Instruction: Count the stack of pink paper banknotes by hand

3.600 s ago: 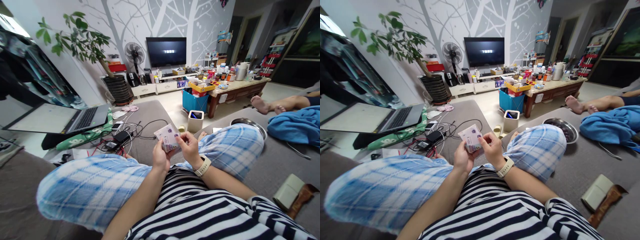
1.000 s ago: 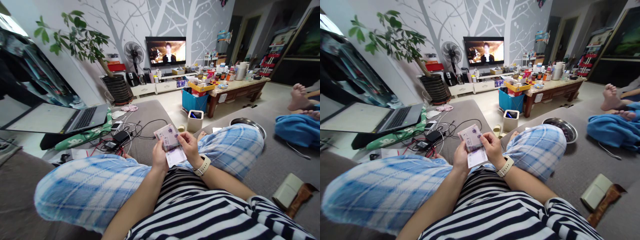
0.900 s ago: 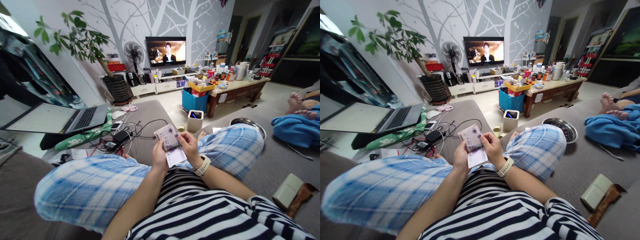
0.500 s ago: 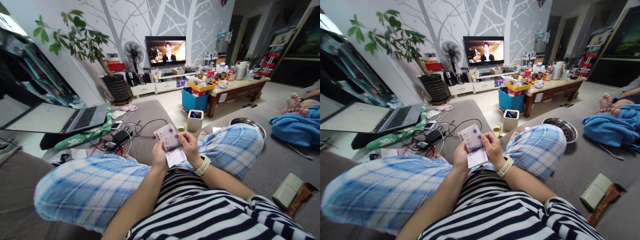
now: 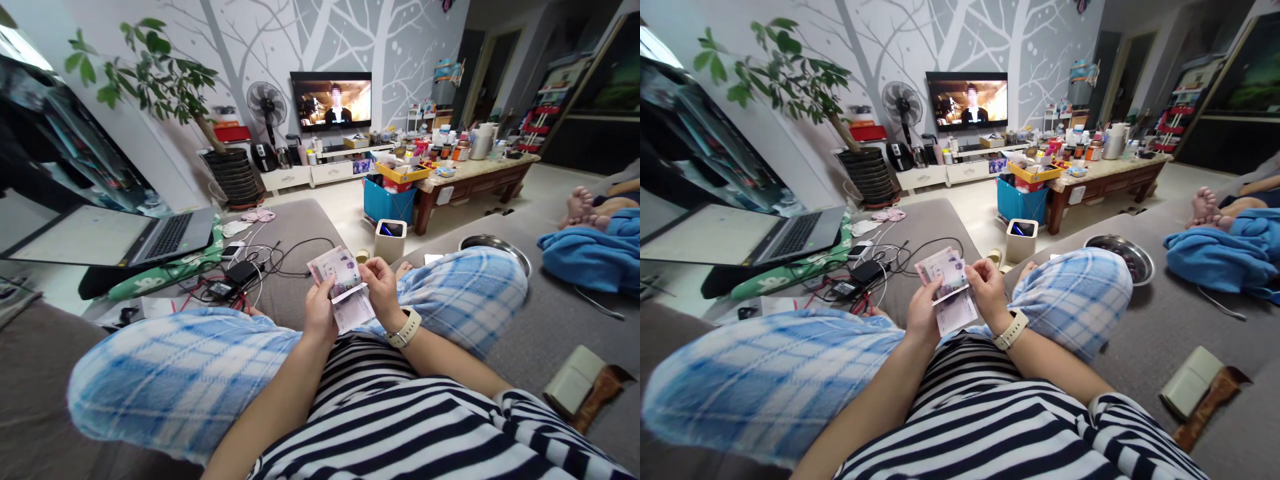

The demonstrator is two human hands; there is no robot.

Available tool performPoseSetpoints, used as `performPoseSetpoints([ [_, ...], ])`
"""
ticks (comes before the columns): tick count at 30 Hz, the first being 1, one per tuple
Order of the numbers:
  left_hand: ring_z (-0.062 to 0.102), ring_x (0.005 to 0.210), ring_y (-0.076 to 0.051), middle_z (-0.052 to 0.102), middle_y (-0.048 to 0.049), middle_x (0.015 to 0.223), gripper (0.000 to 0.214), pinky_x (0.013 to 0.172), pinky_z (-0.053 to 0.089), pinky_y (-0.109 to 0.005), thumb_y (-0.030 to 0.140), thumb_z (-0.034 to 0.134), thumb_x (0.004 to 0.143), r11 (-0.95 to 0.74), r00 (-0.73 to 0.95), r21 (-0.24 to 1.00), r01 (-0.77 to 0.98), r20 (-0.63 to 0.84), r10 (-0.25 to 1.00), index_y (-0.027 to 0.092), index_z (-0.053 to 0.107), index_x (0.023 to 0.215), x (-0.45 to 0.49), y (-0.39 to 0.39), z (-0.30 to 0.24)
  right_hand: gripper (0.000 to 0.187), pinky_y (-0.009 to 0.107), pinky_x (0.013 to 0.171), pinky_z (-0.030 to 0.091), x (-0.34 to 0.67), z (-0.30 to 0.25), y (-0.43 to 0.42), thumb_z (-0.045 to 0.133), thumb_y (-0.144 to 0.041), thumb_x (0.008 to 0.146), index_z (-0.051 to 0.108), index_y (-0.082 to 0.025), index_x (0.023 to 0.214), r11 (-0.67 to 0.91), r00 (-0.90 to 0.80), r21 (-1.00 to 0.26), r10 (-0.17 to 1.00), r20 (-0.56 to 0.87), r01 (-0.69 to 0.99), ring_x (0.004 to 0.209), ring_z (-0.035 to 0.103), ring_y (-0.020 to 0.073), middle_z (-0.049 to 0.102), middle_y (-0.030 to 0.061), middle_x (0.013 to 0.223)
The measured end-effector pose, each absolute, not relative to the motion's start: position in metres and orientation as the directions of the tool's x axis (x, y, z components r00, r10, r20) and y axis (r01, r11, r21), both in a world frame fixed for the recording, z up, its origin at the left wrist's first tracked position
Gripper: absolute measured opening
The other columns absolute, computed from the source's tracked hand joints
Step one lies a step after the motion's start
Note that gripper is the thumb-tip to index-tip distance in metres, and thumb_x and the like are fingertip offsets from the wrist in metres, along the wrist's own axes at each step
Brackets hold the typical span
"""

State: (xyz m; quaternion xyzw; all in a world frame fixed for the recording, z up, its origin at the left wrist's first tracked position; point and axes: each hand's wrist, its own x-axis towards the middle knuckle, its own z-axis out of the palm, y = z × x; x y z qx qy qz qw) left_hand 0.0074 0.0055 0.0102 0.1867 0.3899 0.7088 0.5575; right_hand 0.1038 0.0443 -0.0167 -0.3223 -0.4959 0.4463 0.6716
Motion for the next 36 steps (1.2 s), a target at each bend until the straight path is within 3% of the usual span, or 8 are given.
performPoseSetpoints([
  [10,0.066,0.078,-0.021,0.070,-0.0080,0.076,0.021,0.077,0.051,-0.033,0.011,0.059,0.069,-0.107,-0.312,0.748,-0.655,-0.139,0.940,0.009,0.064,0.089,0.007,0.008,0.008,0.024,0.023,0.052,0.033,0.105,-0.019,0.046,0.059,-0.039,0.076,0.055,-0.017,0.067,0.383,0.047,-0.901,0.923,0.381,-0.203,0.055,0.039,0.0101,0.047,-0.0025,0.060],
  [36,0.067,0.074,-0.020,0.069,-0.0077,0.072,0.014,0.074,0.051,-0.031,0.019,0.056,0.075,-0.150,-0.404,0.734,-0.662,-0.182,0.897,0.009,0.064,0.080,0.004,0.013,0.005,0.024,0.023,0.052,0.033,0.104,-0.014,0.040,0.061,-0.040,0.074,0.054,-0.018,0.066,0.382,-0.024,-0.896,0.917,0.398,-0.226,0.055,0.040,0.0101,0.048,-0.0024,0.059],
])
